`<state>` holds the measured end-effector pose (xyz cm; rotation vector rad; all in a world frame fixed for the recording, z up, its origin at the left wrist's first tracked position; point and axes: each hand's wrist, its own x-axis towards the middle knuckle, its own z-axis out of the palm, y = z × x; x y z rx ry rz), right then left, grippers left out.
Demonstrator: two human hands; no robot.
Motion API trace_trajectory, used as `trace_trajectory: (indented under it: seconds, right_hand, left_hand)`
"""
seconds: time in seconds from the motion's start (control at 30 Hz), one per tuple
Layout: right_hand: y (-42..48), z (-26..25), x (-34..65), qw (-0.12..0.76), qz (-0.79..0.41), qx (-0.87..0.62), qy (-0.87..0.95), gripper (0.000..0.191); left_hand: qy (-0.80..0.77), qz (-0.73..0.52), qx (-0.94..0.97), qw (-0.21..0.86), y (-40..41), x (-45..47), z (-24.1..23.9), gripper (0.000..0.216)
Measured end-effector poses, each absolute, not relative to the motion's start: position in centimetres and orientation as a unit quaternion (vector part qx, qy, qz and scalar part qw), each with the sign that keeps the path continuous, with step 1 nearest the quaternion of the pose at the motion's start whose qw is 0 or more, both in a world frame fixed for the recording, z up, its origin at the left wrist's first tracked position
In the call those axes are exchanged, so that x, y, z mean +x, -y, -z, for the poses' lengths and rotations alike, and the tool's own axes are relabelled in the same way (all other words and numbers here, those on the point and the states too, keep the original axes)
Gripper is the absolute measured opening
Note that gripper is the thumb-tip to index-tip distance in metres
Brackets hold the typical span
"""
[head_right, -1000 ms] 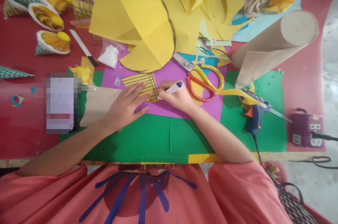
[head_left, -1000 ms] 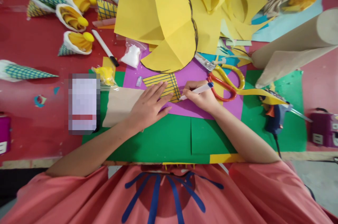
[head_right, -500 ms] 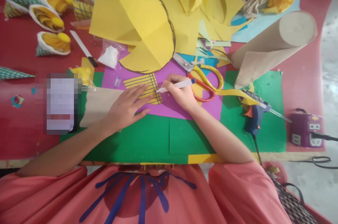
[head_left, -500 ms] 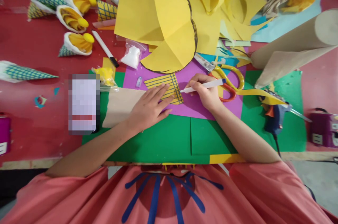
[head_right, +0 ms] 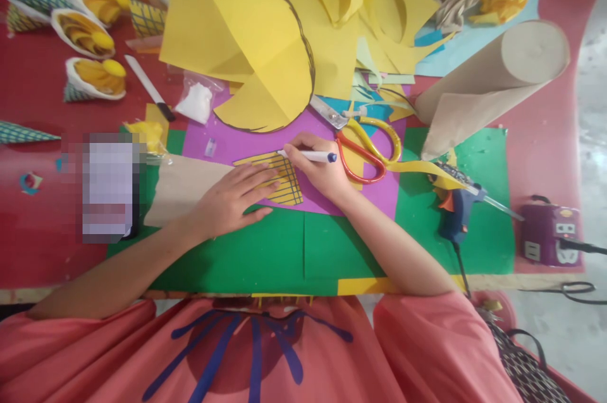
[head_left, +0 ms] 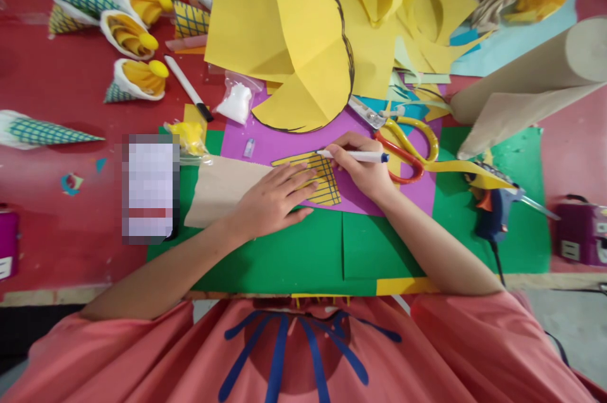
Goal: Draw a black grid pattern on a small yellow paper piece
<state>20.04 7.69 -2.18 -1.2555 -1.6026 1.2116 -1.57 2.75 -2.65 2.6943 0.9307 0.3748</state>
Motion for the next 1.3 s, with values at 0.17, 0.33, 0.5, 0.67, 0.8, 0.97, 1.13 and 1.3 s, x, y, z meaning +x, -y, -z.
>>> trace_trajectory:
  seconds: [0.17, 0.33, 0.5, 0.67, 0.8, 0.97, 1.13, 1.3]
  right_hand:
    - [-7.65, 2.18, 20.0, 0.374, -0.466, -0.498, 0.628, 0.025]
    - [-7.67, 2.17, 19.88, 0.366, -0.455, -0.498, 0.641, 0.028]
    - [-7.69, 2.11, 19.7, 0.36, -0.443, -0.506, 0.646, 0.026]
    - [-7.78, 2.33, 19.91, 0.359, -0.444, -0.5, 0.652, 0.021]
    - [-7.79, 2.49, 20.1, 0.365, -0.455, -0.501, 0.64, 0.022]
    - [-7.74, 2.34, 19.93, 0.368, -0.451, -0.493, 0.646, 0.02]
    - [-7.74, 2.23, 19.82, 0.359, -0.443, -0.491, 0.659, 0.018]
    - [-7.79, 2.28, 20.16, 0.369, -0.468, -0.482, 0.642, 0.023]
  left_hand:
    - [-0.331, -0.138, 0.917, 0.173, -2.82, -1.53, 2.6, 0.041]
    - [-0.334, -0.136, 0.916, 0.176, -2.79, -1.5, 2.65, 0.04]
    - [-0.33, -0.13, 0.923, 0.152, -2.82, -1.47, 2.67, 0.039]
    - [-0.332, -0.132, 0.922, 0.151, -2.81, -1.45, 2.62, 0.039]
    - [-0.333, -0.13, 0.921, 0.154, -2.79, -1.43, 2.59, 0.038]
    - [-0.327, -0.131, 0.925, 0.139, -2.82, -1.43, 2.59, 0.038]
    - [-0.323, -0.136, 0.929, 0.118, -2.82, -1.46, 2.6, 0.038]
    - [-0.321, -0.136, 0.93, 0.113, -2.84, -1.45, 2.65, 0.037]
